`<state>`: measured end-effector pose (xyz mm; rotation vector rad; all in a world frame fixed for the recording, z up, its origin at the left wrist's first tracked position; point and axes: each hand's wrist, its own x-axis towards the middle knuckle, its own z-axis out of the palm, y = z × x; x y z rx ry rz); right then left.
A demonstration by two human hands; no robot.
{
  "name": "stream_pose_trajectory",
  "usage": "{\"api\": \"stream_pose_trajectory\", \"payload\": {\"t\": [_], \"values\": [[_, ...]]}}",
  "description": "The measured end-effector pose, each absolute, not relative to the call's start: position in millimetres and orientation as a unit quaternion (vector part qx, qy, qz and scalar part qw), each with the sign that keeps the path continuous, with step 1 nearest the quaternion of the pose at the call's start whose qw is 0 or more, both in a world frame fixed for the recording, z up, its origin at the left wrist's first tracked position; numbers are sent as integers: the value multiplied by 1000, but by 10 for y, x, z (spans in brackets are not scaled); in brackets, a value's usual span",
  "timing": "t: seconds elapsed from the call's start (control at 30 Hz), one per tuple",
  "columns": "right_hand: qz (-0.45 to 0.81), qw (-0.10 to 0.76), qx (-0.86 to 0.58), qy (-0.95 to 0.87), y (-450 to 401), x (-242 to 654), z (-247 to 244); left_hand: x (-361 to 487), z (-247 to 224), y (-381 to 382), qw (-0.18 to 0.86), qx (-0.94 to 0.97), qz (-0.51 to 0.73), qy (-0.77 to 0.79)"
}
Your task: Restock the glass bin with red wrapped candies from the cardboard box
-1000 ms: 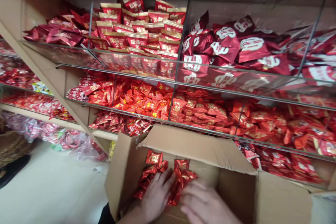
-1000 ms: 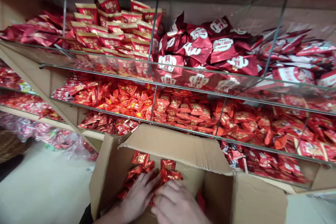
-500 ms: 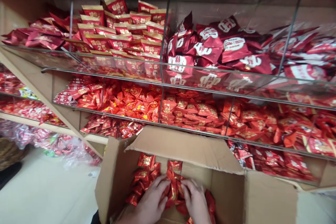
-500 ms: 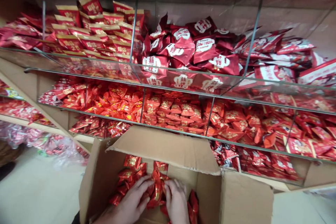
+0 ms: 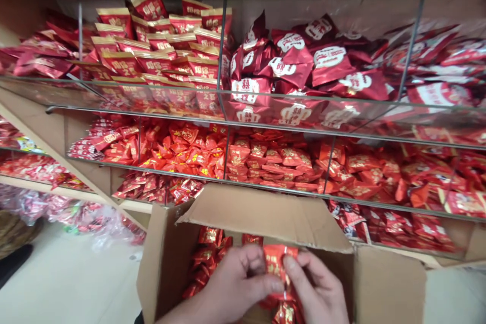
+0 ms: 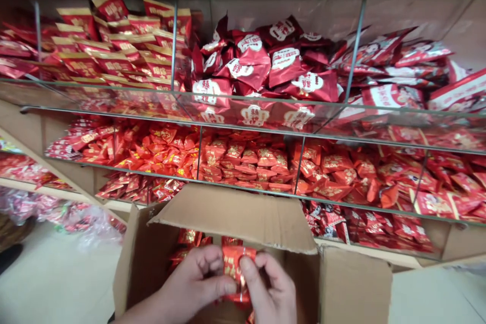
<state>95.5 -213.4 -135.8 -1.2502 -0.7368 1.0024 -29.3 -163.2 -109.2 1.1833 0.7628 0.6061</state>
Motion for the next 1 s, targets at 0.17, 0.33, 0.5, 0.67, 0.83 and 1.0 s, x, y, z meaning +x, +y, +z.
{"api": "stream_pose_trajectory", "payload": {"t": [0.17,0.33,0.5,0.67,0.83,1.0], "values": [[427,671,-517,-317,-1942,1134,-1170,-126,-849,-1460,744,506,302,314],[453,646,-499,-359,-1903,1231,-1106,-112,-803,-1402,741,507,316,307],[375,653,-515,-409,-1904,1263,-1069,-103,-754,-1344,732,542,320,260],[222,682,-529,-454,-1872,1231,-1074,-33,-778,-1352,707,543,342,297],[-50,585,-524,-617,-1827,1181,-1222,16,-918,-1461,745,454,413,260],[-135,513,-488,-694,-1756,1192,-1231,34,-893,-1386,782,313,439,311]]}}
